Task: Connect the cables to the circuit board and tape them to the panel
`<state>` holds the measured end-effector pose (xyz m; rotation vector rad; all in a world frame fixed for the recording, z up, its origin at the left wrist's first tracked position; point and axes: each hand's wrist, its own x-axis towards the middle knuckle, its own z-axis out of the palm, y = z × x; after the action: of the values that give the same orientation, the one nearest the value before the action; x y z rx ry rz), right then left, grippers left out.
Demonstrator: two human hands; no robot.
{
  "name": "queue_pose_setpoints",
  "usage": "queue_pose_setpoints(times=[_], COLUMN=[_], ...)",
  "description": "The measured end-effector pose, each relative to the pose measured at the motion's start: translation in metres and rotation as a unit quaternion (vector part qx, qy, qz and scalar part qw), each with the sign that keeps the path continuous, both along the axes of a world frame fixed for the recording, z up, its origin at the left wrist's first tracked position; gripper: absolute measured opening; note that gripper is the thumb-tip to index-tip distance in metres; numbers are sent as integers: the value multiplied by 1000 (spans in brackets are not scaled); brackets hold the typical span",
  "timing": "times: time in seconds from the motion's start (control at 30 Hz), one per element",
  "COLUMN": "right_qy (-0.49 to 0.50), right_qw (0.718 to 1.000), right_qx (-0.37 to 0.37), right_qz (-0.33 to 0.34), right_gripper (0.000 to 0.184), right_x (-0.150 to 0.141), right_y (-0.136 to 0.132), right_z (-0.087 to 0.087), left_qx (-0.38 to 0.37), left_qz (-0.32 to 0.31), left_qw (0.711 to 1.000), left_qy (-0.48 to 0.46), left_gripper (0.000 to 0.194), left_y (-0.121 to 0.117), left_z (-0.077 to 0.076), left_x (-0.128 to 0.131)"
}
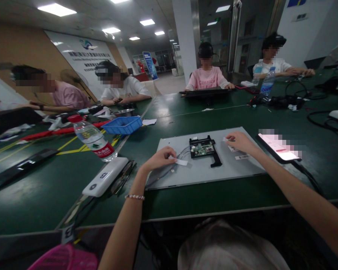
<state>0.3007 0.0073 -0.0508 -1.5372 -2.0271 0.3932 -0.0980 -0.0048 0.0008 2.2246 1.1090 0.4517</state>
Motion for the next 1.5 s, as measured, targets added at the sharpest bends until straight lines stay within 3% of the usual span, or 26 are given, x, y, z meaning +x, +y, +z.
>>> queue_pose_setpoints(times=[0.17,0.3,0.43,0.53,0.6,0.73,0.83,1.07,1.3,1.5], right_qy=[-20,-29,-46,-53,-71,-129,-146,-121,-129,-159], right_qw=[998,996,994,986,979,979,978,973,976,980], right_qx=[47,77,86,87,91,68,55,54,135,98], right_qz=[-34,-31,49,128,168,143,136,188,113,69], right_gripper=[42,42,33,30,31,30,26,22,28,35], right_x=[5,-6,-35,-67,-90,-124,-133,-126,-89,-37], right_y=[7,12,22,34,43,60,69,68,63,61], right_z=[-12,-5,13,22,25,21,17,21,30,-3], left_qx=[-35,-56,58,181,218,240,250,250,251,262], left_qz=[-20,70,202,218,212,218,229,227,229,232], left_qw=[999,992,973,959,952,944,938,937,935,930], left_qy=[-17,-90,-91,-23,20,63,77,90,102,114], left_gripper=[23,25,20,12,10,10,10,17,22,24], left_y=[2,7,16,19,18,16,16,18,16,17], left_z=[-3,-11,-23,-29,-30,-30,-32,-35,-34,-34], left_x=[-3,-8,-14,-16,-16,-16,-16,-16,-14,-11])
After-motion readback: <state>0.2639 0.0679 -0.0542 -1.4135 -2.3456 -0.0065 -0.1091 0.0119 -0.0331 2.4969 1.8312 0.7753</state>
